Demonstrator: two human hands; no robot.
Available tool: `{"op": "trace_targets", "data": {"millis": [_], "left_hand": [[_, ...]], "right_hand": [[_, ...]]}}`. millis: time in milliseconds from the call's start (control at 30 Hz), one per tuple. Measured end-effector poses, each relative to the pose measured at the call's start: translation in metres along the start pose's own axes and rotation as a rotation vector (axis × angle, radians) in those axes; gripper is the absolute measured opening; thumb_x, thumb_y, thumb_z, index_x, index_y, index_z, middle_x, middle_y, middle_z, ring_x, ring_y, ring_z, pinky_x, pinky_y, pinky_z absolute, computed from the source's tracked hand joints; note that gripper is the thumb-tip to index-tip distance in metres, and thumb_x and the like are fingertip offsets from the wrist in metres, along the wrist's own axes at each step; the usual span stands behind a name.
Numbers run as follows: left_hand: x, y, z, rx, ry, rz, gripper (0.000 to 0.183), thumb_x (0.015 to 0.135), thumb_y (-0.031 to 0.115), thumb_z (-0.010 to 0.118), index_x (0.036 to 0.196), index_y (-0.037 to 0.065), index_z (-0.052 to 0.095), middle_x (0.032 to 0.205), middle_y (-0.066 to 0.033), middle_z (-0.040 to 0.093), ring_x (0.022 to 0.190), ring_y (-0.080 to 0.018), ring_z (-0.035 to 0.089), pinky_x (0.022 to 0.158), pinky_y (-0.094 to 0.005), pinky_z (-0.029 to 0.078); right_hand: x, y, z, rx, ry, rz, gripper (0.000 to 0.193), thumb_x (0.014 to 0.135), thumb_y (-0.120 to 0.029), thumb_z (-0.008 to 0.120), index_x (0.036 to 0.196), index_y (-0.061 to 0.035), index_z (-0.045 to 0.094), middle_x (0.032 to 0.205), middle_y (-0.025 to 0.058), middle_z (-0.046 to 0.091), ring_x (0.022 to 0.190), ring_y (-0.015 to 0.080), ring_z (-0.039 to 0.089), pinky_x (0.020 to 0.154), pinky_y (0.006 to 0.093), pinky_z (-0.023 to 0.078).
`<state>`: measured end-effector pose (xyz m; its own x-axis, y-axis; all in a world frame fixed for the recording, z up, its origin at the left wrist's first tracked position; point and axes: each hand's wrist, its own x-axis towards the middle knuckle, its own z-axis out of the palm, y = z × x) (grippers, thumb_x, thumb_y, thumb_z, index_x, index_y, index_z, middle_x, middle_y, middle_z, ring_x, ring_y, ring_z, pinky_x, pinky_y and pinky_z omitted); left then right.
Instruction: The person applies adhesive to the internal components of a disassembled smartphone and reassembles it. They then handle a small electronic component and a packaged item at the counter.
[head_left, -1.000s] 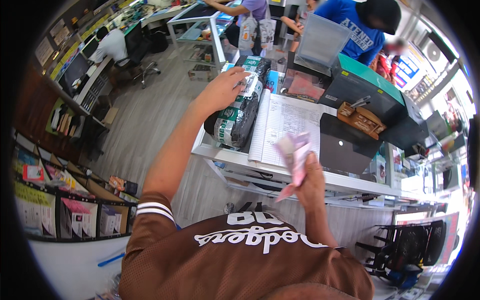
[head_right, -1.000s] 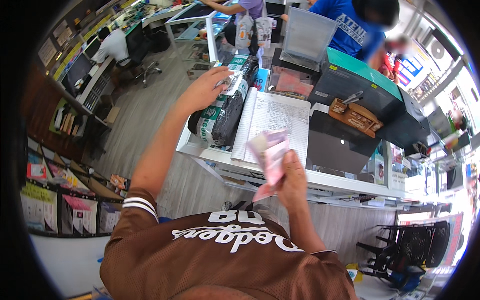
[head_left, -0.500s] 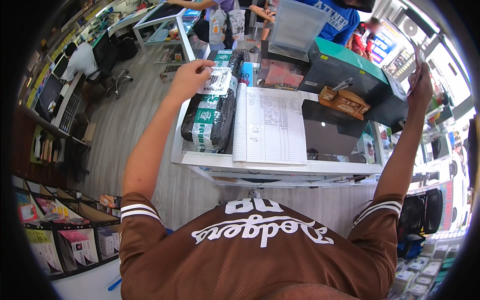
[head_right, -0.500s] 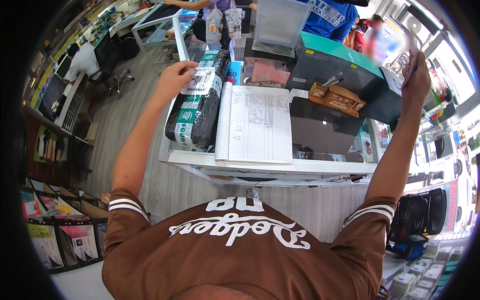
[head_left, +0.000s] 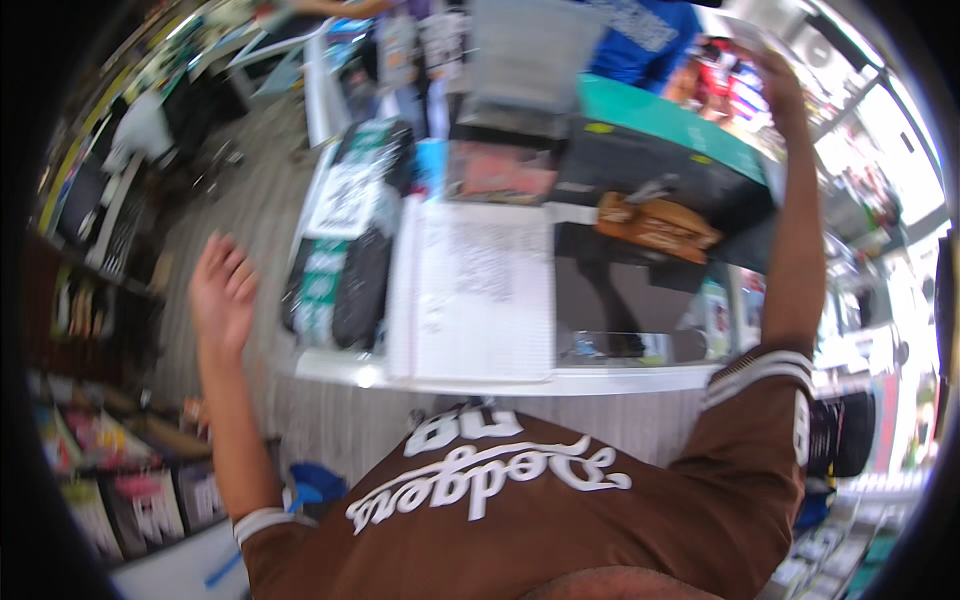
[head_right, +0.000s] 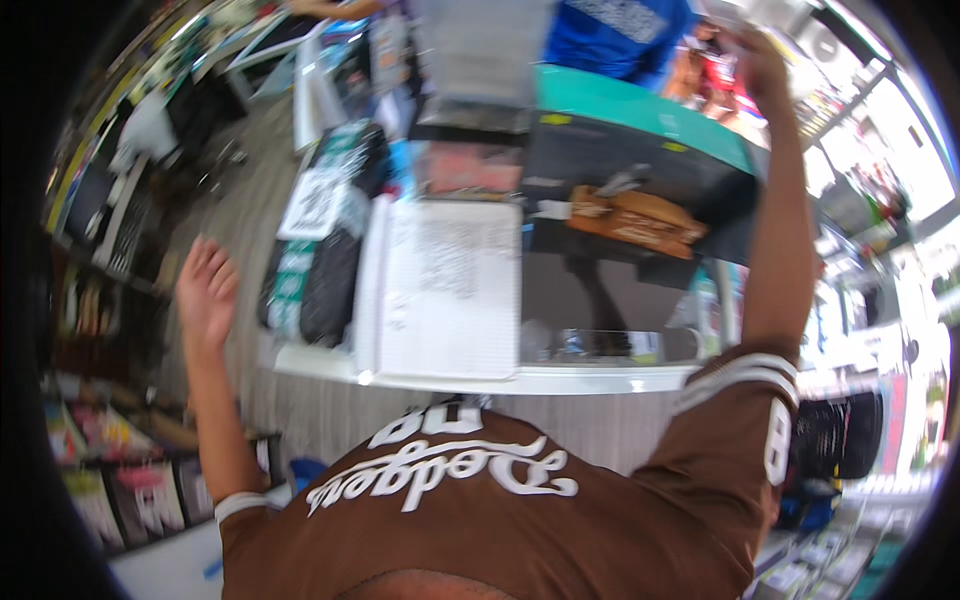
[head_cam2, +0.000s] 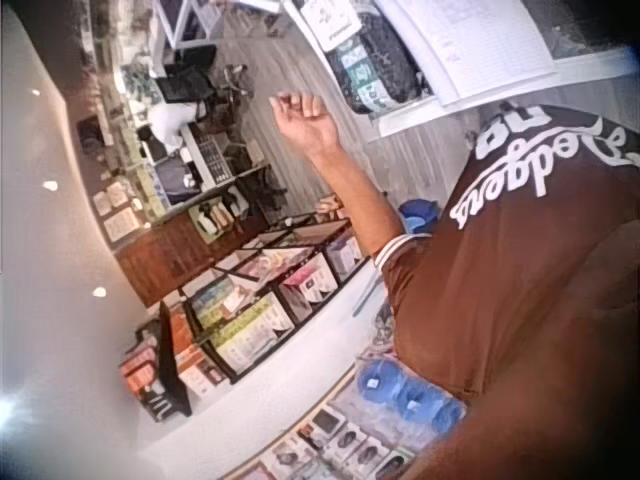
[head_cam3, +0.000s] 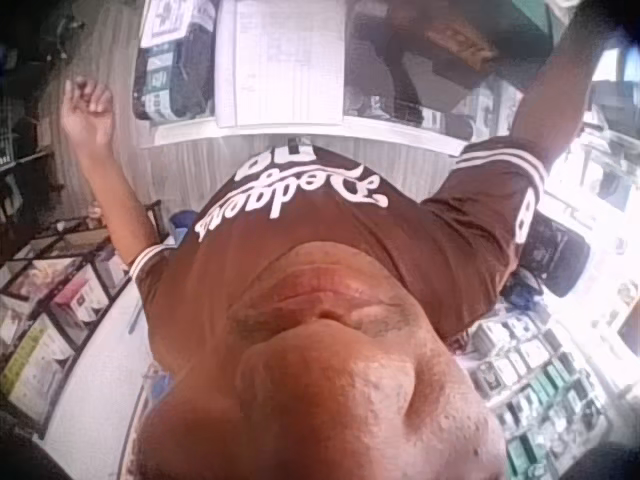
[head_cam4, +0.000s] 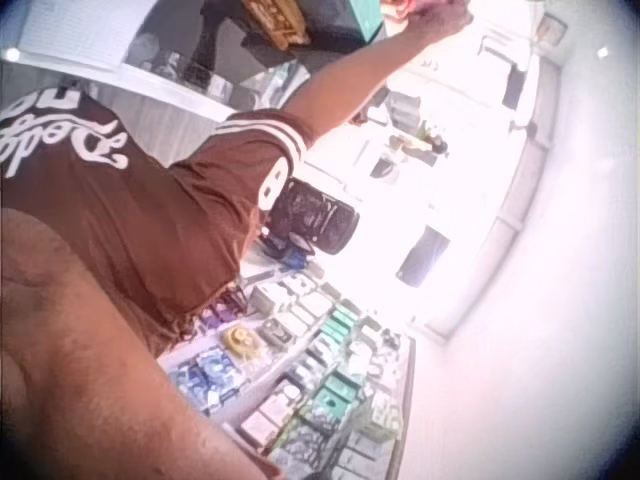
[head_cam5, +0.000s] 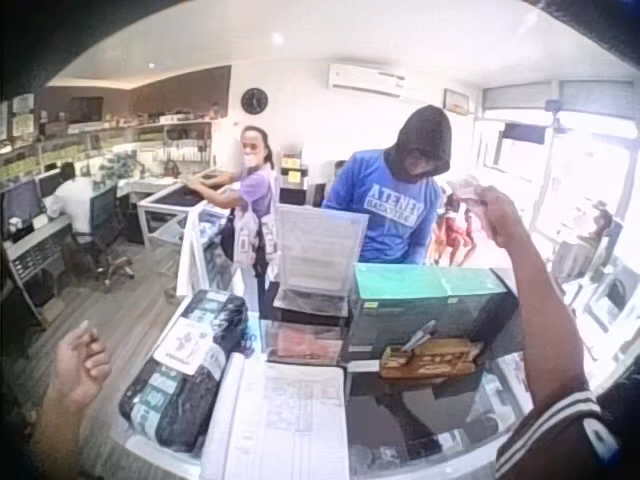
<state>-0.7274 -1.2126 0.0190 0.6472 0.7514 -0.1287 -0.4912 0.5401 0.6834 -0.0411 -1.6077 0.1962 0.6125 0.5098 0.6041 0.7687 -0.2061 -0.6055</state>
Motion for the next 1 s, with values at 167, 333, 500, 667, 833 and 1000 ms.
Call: {"op": "trace_targets", "data": {"millis": [167,333,500,667,833,1000], "left_hand": [[-0.063,0.0,0.02,0.016,0.04,0.218,0.024,0.109,0.027,0.046,0.102,0.006,0.055,0.08,-0.0013,0.041,0.053,-0.0074,0.032,0.044,-0.0235,0.031],[-0.074,-0.033,0.022,-0.112,-0.024,0.236,0.027,0.11,0.027,0.043,0.1,0.005,0.055,0.08,-0.0019,0.042,0.054,-0.008,0.033,0.045,-0.0239,0.032],[-0.089,-0.063,0.01,-0.183,0.013,0.244,0.027,0.11,0.027,0.044,0.1,0.006,0.057,0.078,-0.001,0.042,0.055,-0.0077,0.034,0.046,-0.0232,0.032],[-0.096,-0.071,-0.002,-0.147,0.098,0.296,0.023,0.11,0.022,0.044,0.113,0.004,0.058,0.079,0.0002,0.043,0.055,-0.0057,0.033,0.046,-0.0221,0.031],[-0.107,-0.074,-0.006,-0.144,0.201,0.34,0.023,0.108,0.02,0.047,0.12,0.003,0.057,0.089,-0.0018,0.05,0.062,-0.0076,0.037,0.055,-0.0226,0.036],[-0.095,-0.095,-0.034,-0.506,0.062,0.192,0.034,0.101,0.005,0.049,0.132,-0.009,0.052,0.128,-0.0179,0.06,0.124,-0.03,0.056,0.107,-0.0398,0.047]], "right_hand": [[0.022,-0.009,0.093,-0.362,0.219,0.153,0.065,0.102,-0.057,0.041,0.107,0.0003,0.071,0.099,0.0266,0.07,0.091,0.0396,0.068,0.084,0.0447,0.05],[0.017,0.018,0.059,-0.187,0.264,0.584,0.061,0.091,-0.053,0.049,0.092,0.0038,0.069,0.087,0.0199,0.07,0.075,0.0266,0.067,0.069,0.0397,0.05],[0.013,0.056,0.043,-0.036,0.195,0.688,0.037,0.089,-0.035,0.057,0.09,0.0,0.067,0.079,0.0131,0.067,0.06,0.0195,0.061,0.05,0.0386,0.045],[0.01,0.061,0.065,-0.116,0.108,0.433,0.027,0.089,-0.022,0.064,0.102,-0.0003,0.073,0.091,0.0127,0.072,0.08,0.0195,0.067,0.071,0.0374,0.052],[0.035,0.089,0.112,-0.467,0.017,0.155,0.038,0.083,-0.037,0.066,0.099,-0.0043,0.077,0.086,0.0163,0.075,0.08,0.0285,0.072,0.075,0.0401,0.054],[0.083,0.207,0.041,-0.627,-0.172,-0.101,0.041,0.089,-0.037,0.054,0.098,-0.0015,0.073,0.078,0.02,0.069,0.071,0.0323,0.067,0.066,0.0473,0.049]]}}
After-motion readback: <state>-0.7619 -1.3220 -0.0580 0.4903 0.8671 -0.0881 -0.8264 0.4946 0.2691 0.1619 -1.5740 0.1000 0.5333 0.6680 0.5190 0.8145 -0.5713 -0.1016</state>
